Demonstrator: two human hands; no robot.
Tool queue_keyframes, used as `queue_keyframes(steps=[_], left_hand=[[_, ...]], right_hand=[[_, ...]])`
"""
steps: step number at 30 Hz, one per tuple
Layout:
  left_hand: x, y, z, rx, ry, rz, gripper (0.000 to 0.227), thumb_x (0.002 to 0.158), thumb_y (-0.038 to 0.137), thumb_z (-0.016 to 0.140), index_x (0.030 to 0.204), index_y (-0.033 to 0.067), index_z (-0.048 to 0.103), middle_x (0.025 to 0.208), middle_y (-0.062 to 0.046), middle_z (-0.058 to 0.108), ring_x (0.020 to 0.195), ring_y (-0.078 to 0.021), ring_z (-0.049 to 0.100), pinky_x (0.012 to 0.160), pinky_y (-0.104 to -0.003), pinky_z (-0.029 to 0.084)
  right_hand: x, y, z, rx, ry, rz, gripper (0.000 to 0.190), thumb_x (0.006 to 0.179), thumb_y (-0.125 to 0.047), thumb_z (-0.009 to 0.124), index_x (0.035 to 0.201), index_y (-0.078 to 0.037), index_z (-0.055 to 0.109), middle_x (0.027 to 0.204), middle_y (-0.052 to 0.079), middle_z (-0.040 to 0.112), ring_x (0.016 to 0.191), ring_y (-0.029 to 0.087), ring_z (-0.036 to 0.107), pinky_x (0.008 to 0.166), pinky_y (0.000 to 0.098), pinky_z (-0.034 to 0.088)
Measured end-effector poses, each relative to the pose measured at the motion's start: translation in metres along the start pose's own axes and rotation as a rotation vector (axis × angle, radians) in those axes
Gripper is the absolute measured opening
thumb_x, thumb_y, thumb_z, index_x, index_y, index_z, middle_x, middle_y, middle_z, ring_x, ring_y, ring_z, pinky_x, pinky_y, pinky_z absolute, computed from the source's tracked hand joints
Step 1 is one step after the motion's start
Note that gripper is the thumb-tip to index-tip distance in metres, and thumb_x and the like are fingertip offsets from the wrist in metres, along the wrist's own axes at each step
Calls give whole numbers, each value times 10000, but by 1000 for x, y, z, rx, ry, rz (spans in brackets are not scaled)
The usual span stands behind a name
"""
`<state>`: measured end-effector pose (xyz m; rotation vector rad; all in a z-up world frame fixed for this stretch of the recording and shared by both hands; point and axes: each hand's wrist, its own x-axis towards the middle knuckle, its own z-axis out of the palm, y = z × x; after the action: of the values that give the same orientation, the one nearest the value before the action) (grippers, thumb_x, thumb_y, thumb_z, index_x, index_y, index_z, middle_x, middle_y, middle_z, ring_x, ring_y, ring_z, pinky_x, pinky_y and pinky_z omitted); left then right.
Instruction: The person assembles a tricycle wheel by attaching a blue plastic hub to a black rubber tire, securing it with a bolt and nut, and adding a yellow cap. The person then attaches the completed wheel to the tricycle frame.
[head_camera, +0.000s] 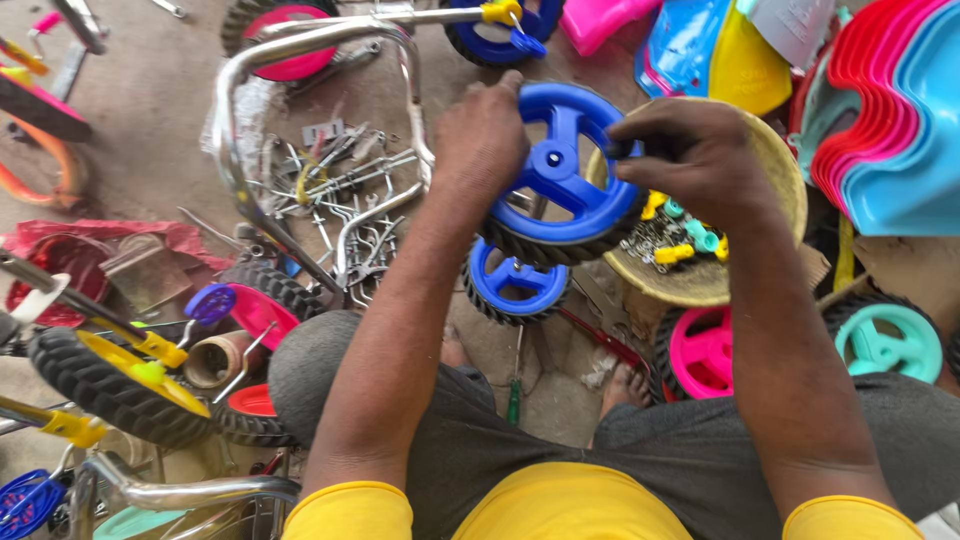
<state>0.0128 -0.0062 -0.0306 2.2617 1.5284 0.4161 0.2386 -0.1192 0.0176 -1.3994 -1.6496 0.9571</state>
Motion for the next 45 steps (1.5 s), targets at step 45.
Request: queue_keyframes(steps=[45], left_hand=[[7,7,1,-33,-168,-70,528,771,70,636,1294,140,646,1059,-195,700,978,-415,693,832,-531,539]], right_hand=[[36,26,32,56,73,-2,292,815,-56,792,1101,-3,757,961,46,711,763,90,587,706,230,461]])
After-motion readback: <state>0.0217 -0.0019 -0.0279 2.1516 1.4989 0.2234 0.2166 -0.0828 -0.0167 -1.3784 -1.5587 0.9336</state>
